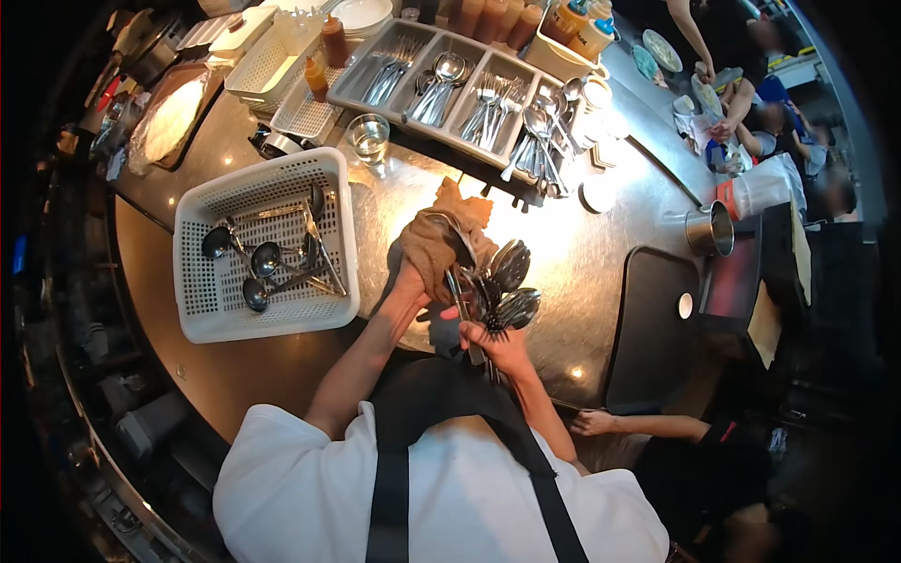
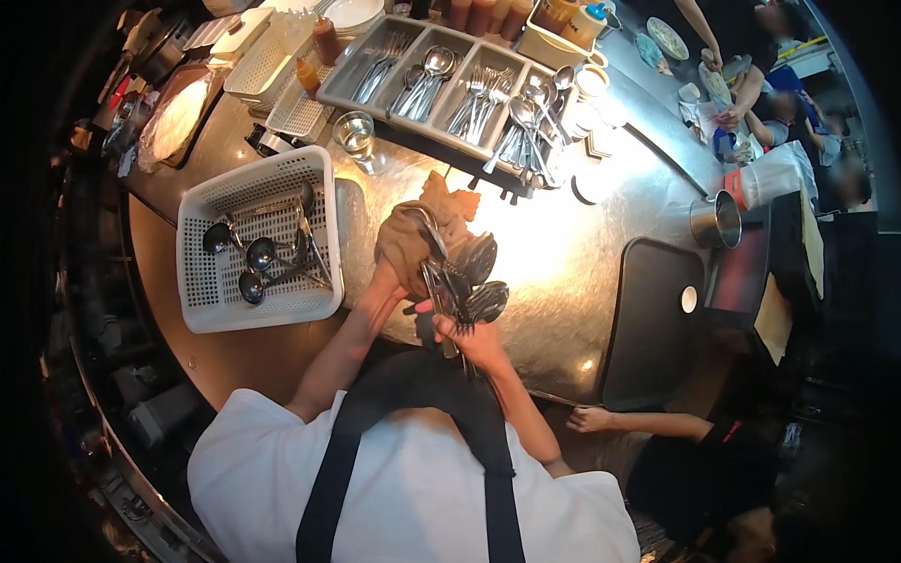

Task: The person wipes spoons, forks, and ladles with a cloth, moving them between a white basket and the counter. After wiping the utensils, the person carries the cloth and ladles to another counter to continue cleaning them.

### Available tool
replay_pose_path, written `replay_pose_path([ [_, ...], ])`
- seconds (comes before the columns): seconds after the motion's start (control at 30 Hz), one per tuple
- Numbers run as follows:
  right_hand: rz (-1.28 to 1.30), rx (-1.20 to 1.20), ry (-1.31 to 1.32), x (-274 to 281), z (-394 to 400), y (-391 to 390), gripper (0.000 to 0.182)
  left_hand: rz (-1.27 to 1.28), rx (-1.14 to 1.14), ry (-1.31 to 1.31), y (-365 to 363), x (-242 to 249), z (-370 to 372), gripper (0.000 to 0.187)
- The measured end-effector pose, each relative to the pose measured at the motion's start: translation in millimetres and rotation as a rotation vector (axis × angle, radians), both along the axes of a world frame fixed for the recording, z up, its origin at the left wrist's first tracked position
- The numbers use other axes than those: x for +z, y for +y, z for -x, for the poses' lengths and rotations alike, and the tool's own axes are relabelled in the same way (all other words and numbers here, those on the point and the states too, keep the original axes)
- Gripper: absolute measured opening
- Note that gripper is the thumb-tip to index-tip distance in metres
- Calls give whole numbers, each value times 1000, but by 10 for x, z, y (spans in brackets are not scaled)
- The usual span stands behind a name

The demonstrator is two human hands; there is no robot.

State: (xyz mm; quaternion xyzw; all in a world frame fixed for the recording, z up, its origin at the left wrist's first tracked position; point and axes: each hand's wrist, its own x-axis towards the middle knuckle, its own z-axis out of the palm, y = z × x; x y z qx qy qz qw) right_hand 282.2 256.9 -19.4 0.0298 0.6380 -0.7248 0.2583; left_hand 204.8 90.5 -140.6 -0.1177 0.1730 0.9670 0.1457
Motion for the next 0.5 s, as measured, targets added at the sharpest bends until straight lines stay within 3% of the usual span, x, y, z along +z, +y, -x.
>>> replay_pose_path([
  [0.1, 73, -10, -29, 25, 3, -11, 40, 144, 166, -18, -17, -20, 178, 34],
  [0.13, 72, -7, -23, 48, 16, 14, 41, 348, 153, -60, -104, 29, 231, 32],
  [0.17, 67, -8, -30, 29, -6, 32, 41, 914, 30, -61, -210, 0, 313, 30],
  [0.23, 114, -126, -51, -21, 21, 34, 43, 626, 95, 173, -333, -95, 365, 29],
  [0.33, 80, -155, -57, -28, 133, 16, 44, -145, 243, -153, 54, 492, 80, 28],
  [0.4, -18, -132, 16, -46, 187, 15, 36, 1106, 33, 209, 358, 328, -63, 30],
  [0.43, -18, -122, 29, -55, 242, 31, 36, 635, 79, 175, 416, 421, -73, 30],
  [0.5, -79, -193, 92, -58, 340, -11, 37, 392, -51, -50, 303, 544, 255, 23],
])
